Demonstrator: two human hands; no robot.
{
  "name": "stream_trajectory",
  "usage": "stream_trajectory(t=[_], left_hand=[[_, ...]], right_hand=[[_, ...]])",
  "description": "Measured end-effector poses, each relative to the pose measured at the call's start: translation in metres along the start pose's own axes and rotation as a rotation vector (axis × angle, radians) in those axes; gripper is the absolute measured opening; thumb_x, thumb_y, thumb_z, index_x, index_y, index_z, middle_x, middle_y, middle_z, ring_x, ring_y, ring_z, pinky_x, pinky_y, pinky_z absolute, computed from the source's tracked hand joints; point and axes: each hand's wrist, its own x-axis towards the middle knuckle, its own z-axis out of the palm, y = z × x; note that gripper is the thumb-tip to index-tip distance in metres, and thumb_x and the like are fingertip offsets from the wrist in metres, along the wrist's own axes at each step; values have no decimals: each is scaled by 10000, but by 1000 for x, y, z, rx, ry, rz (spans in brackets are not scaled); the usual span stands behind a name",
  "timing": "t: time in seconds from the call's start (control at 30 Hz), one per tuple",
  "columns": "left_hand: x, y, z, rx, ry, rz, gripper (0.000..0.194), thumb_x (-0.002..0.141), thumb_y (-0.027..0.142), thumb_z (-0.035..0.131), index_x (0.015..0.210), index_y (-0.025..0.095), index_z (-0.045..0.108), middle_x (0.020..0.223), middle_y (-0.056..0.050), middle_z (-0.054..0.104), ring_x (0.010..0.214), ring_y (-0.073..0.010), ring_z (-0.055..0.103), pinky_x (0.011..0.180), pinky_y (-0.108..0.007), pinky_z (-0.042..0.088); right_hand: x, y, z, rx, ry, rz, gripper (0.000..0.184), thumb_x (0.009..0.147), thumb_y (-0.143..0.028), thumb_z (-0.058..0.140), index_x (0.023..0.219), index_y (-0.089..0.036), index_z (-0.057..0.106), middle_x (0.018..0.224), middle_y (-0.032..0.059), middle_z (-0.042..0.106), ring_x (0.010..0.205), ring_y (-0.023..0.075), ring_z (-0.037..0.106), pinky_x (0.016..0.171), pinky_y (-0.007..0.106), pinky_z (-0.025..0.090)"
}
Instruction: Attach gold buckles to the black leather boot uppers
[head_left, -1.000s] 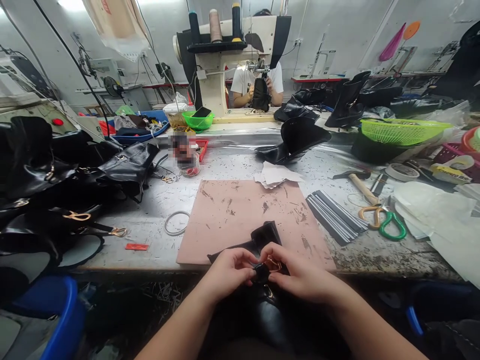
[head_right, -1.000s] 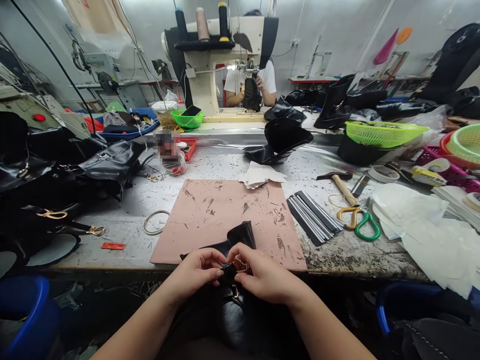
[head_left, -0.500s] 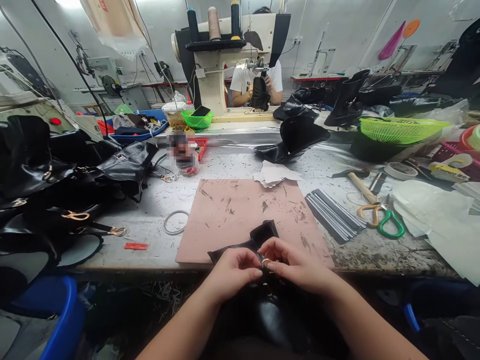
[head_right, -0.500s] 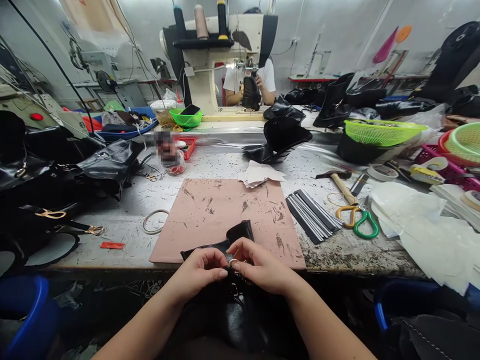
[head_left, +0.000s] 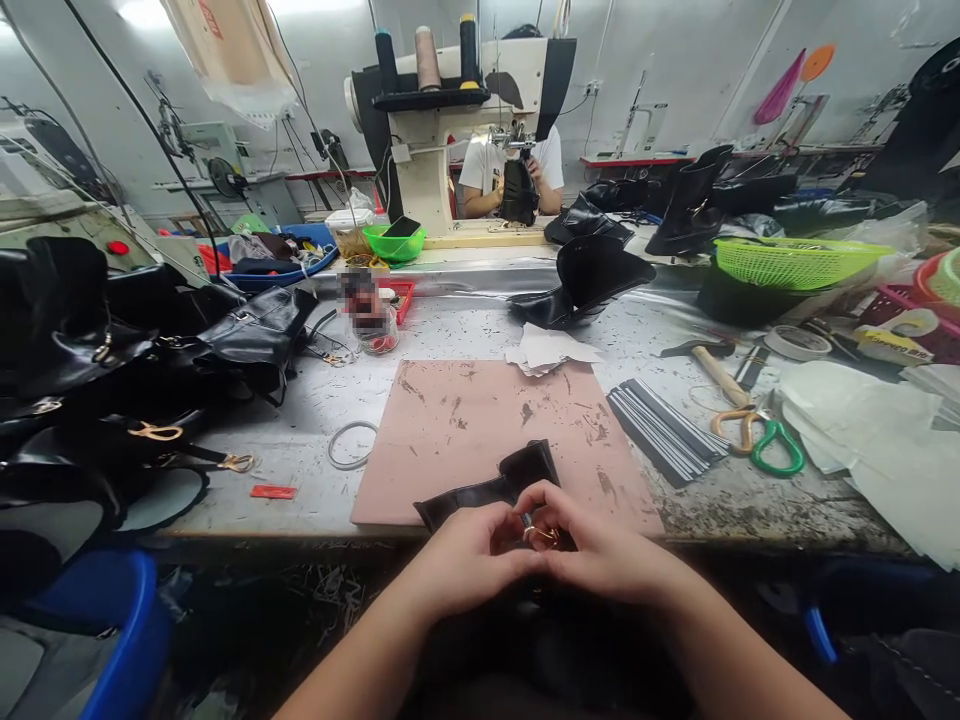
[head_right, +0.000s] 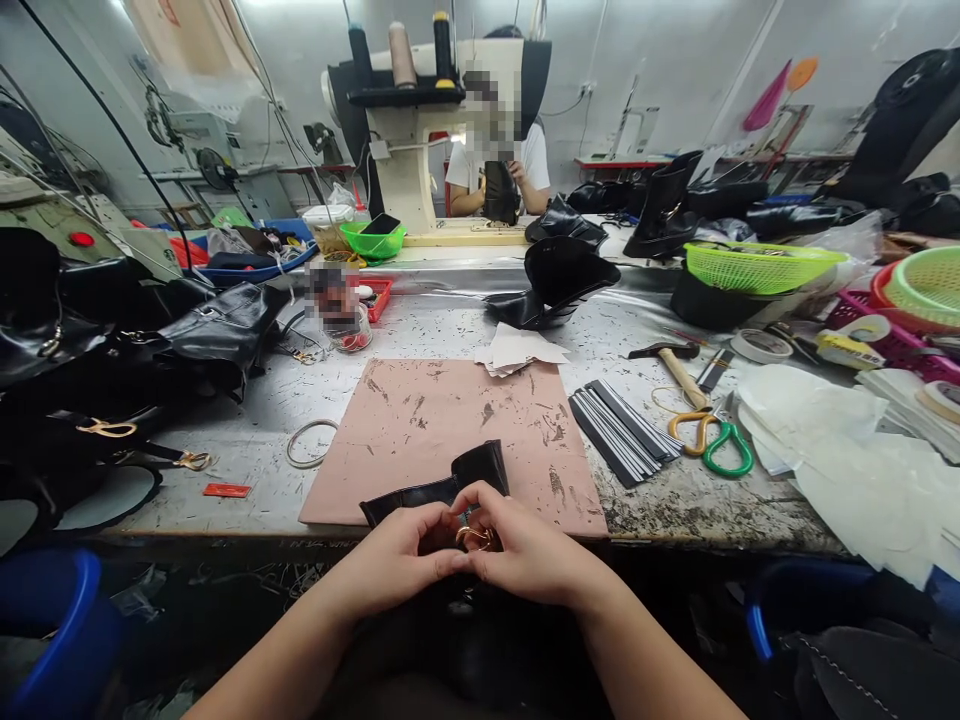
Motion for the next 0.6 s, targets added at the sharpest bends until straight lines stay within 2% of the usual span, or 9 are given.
stream_trajectory(t=[0.1,0.2,0.3,0.4,0.6], left_hand=[[-10,2,-8,75,-53,42,217,766,205,509,941,205,637,864,-1,660,773,-160,590,685,-245,416],[-12,-5,-12,-39,-42,-47,268,761,173,471,983,195,618,759,-1,648,707,-155,615,640,-243,439],[-8,-10,-9,-181,-7,-114,251,731,162,498,957,170,604,680,10,624,652,-147,622,606,-236,443],[-4,-10,-4,-224,32,-118,228,713,132,490,912,160,597,640,16,612,614,-137,615,578,-227,430],[-2,-7,1,-192,49,-93,176,714,126,481,820,150,619,752,-20,648,643,-143,615,595,-239,459]], right_hand=[[-1,3,2,76,27,-12,369,699,-174,549,1031,-234,400,755,-39,467,701,133,471,641,264,407],[-1,2,3,56,35,-44,285,688,-160,541,946,-220,437,726,-42,455,682,130,452,633,262,397],[-2,0,2,-71,56,-64,176,713,-172,539,877,-204,482,749,-20,487,710,144,460,665,283,396],[-4,2,1,-141,73,-38,166,731,-204,562,885,-205,502,809,5,523,767,171,488,694,303,412],[-3,6,2,-133,82,-40,176,729,-196,573,895,-210,516,806,2,527,776,172,507,703,302,432]])
